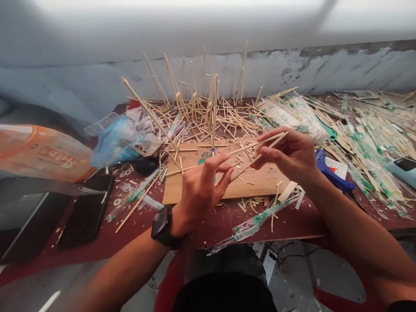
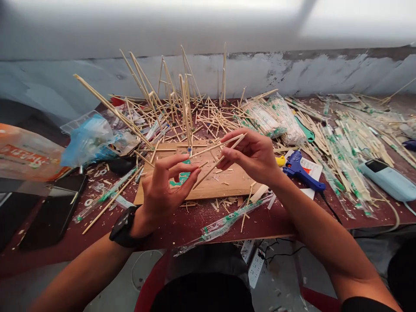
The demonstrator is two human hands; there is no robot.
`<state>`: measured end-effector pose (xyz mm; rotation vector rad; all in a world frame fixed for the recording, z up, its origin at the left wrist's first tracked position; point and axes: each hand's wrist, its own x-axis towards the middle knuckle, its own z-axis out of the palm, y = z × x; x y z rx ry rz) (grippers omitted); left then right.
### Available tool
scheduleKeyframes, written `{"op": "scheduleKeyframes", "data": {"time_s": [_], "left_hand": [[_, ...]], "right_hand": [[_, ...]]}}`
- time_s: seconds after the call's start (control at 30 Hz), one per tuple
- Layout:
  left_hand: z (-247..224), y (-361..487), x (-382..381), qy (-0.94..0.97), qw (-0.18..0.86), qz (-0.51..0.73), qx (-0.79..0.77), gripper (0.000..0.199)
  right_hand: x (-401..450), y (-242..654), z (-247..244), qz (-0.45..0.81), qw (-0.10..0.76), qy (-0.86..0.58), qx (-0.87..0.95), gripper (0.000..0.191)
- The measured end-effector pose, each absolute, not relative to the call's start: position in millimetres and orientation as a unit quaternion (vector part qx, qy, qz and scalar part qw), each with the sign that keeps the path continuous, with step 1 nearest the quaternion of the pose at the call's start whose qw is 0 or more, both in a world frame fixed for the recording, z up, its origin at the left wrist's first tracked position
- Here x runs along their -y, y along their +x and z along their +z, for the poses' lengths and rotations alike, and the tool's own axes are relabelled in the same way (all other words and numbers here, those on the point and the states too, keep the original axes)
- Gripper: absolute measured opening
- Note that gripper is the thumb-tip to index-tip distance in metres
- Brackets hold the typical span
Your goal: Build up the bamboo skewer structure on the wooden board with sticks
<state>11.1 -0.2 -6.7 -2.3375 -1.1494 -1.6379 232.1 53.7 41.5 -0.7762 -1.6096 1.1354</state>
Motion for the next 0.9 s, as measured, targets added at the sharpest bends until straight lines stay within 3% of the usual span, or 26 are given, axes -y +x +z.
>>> {"op": "scheduleKeyframes", "data": {"time_s": [0.9], "left_hand": [[-4.0, 12.1, 1.3, -0.761, 0.075, -0.524, 0.375, 0.037]], "right_hand": [[-45.5, 224.7, 33.1, 0.478, 0.491, -0.313, 0.658, 0.02]]}}
